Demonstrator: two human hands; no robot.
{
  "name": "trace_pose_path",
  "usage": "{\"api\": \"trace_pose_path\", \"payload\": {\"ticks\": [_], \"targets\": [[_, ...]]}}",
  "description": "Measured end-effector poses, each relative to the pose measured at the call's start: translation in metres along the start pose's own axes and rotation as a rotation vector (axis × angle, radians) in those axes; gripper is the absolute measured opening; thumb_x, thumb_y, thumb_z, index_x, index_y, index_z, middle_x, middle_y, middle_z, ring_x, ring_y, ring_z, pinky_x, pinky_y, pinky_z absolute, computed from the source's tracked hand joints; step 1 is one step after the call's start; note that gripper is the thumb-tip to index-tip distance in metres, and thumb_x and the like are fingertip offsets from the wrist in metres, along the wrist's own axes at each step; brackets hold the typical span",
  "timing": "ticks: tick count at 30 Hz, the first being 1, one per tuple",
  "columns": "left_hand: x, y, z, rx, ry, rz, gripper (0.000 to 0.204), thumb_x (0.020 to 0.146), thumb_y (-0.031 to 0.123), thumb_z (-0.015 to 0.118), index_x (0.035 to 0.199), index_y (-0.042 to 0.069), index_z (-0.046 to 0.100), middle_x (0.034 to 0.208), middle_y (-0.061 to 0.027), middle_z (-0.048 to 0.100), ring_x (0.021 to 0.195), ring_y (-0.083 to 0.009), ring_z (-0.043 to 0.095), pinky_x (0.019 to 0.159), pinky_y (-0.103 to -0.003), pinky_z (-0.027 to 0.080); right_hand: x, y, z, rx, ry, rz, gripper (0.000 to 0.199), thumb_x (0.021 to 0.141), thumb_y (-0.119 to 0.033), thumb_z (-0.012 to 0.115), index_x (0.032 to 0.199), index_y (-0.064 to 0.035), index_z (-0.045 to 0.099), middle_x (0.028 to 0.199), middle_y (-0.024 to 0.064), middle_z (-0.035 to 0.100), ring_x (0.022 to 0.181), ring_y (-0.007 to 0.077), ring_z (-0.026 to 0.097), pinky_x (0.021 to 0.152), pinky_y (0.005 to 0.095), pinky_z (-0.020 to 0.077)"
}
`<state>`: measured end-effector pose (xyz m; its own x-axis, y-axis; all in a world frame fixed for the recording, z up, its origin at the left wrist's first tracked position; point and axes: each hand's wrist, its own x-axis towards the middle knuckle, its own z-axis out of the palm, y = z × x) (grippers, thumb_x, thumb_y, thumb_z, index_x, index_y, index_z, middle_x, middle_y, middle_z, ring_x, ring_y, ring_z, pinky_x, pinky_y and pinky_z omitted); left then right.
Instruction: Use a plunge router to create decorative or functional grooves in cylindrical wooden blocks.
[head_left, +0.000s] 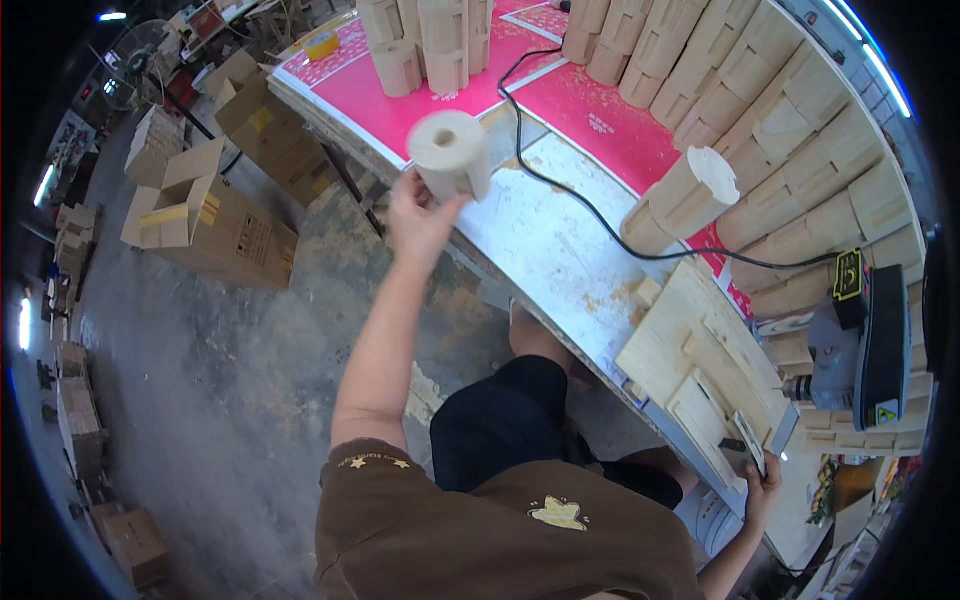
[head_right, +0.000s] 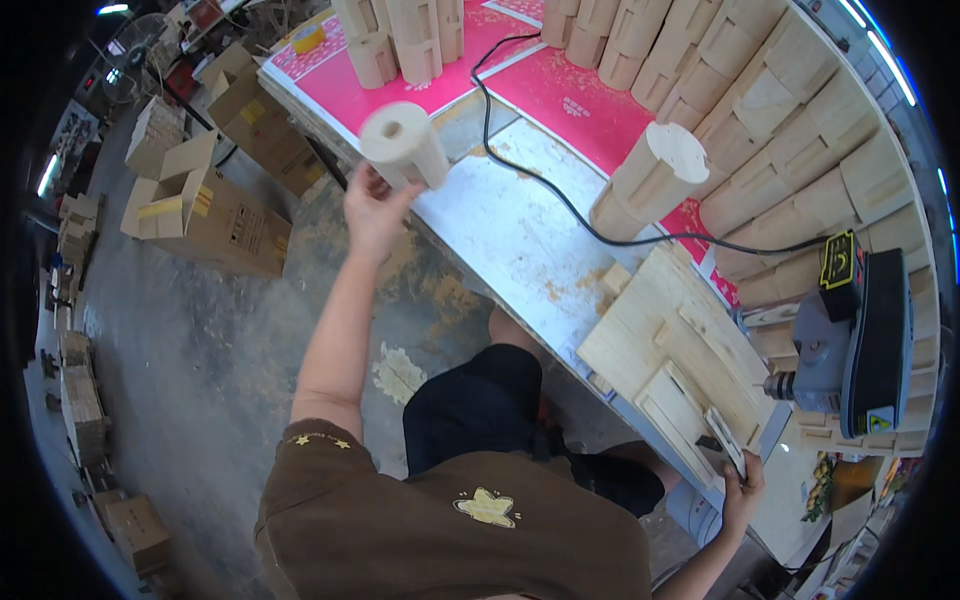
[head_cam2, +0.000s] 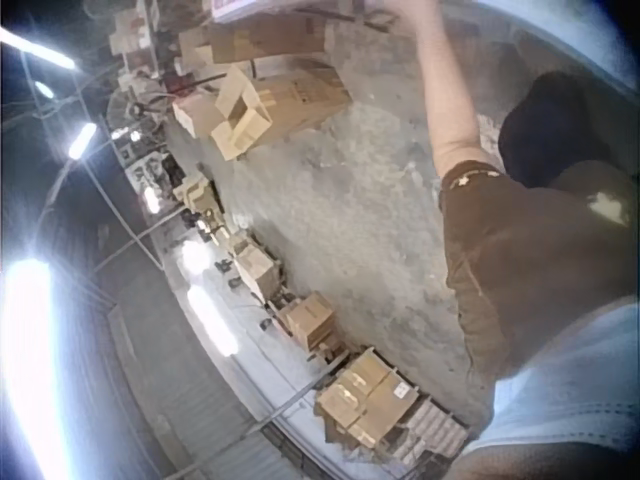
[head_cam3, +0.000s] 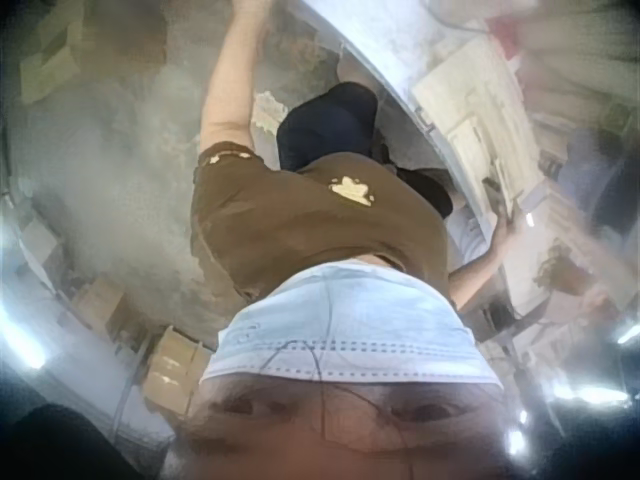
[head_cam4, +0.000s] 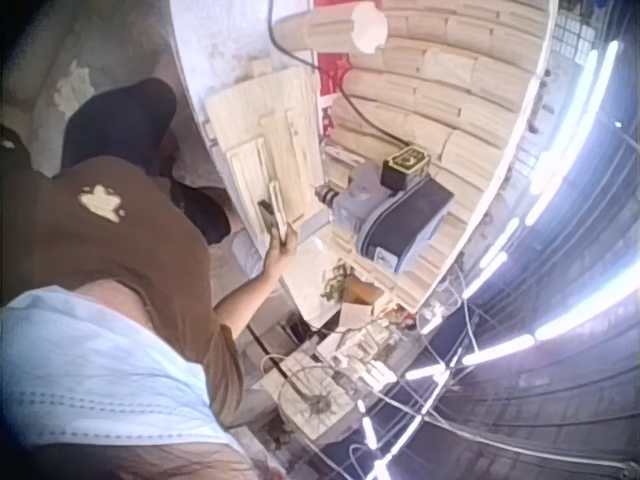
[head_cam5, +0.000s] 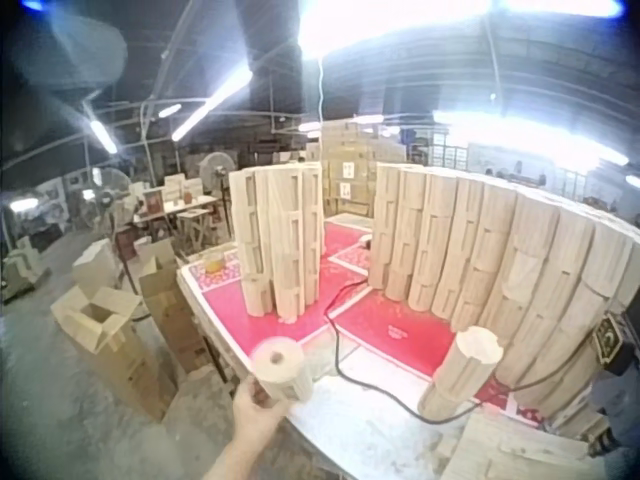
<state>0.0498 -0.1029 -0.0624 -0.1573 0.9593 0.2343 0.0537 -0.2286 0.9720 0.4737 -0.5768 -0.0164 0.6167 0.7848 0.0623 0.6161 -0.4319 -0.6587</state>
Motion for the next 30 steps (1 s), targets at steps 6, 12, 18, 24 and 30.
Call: {"api": "trace_pose_path", "payload": {"ticks": [6,12,18,24,30], "targets": [[0.162,0.006,-0.018,0.291,0.206,0.201,0.057,0.062,0.018,0.083,0.108,-0.003,0.058,0.096,-0.0135,0.066,0.086,-0.0182,0.063,0.072,-0.031,0.051,0.001,-0.015,-0.003,0.125,0.026,0.133,0.027,0.065,0.0,0.064,0.092,0.0014,0.062,0.085,0.0051,0.056,0.082,0.0151,0.05,0.076,0.0258,0.0398],[0.275,-0.014,-0.022,0.463,0.383,0.246,0.057,0.061,0.027,0.082,0.105,-0.003,0.062,0.097,-0.0128,0.068,0.088,-0.0227,0.065,0.078,-0.033,0.049,-0.001,-0.014,0.002,0.216,0.061,0.235,0.025,0.066,-0.002,0.065,0.091,0.0014,0.061,0.086,0.0026,0.055,0.08,0.0121,0.049,0.074,0.0242,0.0384],[0.327,-0.026,0.008,0.481,0.383,0.248,0.051,0.055,0.02,0.082,0.097,-0.001,0.064,0.095,-0.0158,0.067,0.089,-0.0263,0.065,0.078,-0.036,0.05,-0.001,-0.035,0.003,0.187,0.08,0.339,0.025,0.068,-0.004,0.067,0.091,0.0017,0.061,0.083,0.0004,0.055,0.079,0.0106,0.049,0.074,0.0233,0.0378],[0.342,-0.051,0.015,0.591,0.353,0.226,0.053,0.057,0.022,0.081,0.101,-0.003,0.061,0.095,-0.0183,0.066,0.09,-0.0336,0.064,0.08,-0.04,0.049,-0.002,-0.04,0.008,0.18,0.107,0.36,0.026,0.069,-0.012,0.071,0.089,0.0011,0.061,0.08,-0.0007,0.054,0.077,0.0097,0.047,0.071,0.0235,0.0375],[0.326,-0.068,0.017,0.761,0.453,0.425,0.073,0.06,0.021,0.081,0.119,-0.007,0.049,0.107,-0.0265,0.06,0.099,-0.0368,0.06,0.085,-0.04,0.048,-0.006,-0.037,0.01,0.181,0.138,0.344,0.026,0.069,-0.014,0.072,0.086,0.001,0.06,0.08,-0.0002,0.053,0.076,0.0108,0.046,0.069,0.0255,0.0381]]}}
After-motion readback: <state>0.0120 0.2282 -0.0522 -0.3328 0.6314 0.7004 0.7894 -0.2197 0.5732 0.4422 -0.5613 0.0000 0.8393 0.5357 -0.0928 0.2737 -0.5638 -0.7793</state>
